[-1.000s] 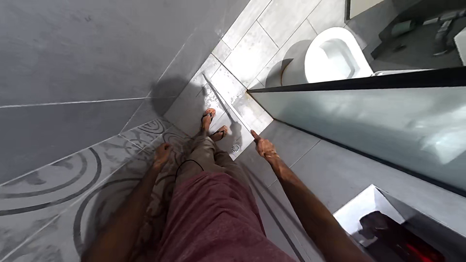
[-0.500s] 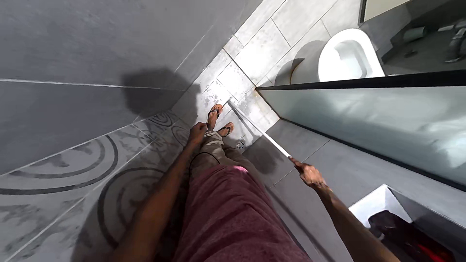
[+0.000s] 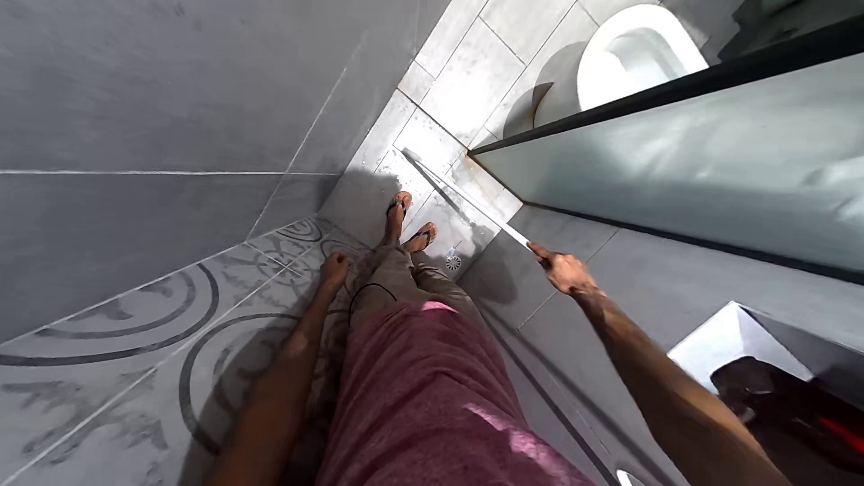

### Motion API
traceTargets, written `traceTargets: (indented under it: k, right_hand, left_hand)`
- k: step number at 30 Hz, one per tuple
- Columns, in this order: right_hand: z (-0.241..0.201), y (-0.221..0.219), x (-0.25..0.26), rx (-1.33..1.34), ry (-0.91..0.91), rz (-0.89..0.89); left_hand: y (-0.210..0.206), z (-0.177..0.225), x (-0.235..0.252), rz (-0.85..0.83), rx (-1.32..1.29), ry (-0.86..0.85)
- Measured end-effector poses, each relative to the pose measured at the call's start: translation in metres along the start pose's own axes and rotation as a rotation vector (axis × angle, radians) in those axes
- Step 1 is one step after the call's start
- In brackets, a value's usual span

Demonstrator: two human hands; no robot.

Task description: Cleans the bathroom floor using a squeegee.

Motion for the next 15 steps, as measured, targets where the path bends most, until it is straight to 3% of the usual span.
traceTargets:
  k: [4,6,10,15]
  right_hand:
    - [-0.104,-0.011,0.061,0.113,0.023,0.053]
    - [-0.131,-0.011,0.076,0.151,-0.013,0.025]
    - [-0.093,-0.024,0.059,0.144,-0.106,-0.008]
    - [-0.034,-0.077,0.002,0.24,-0.245,-0.031]
  left_hand:
    - [-0.002,0.038,-0.027,-0.024,0.025,-0.13]
    - [0.001,0.056,-0.04,-0.042,0.073,-0.187]
    - [0.012,0.079,-0.037,-0.039,0.194,-0.283]
    - [0.03,0.086,0.002,-0.029,0.306,-0.246]
Point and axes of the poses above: each hand's wrist, its own x-axis towards the middle knuckle, its own y-axis out of the back of the hand, z = x × y, the point moved 7 cm from there along x, towards the middle knuckle, and after that the axes turned 2 degrees about y, right-handed, at the moved point
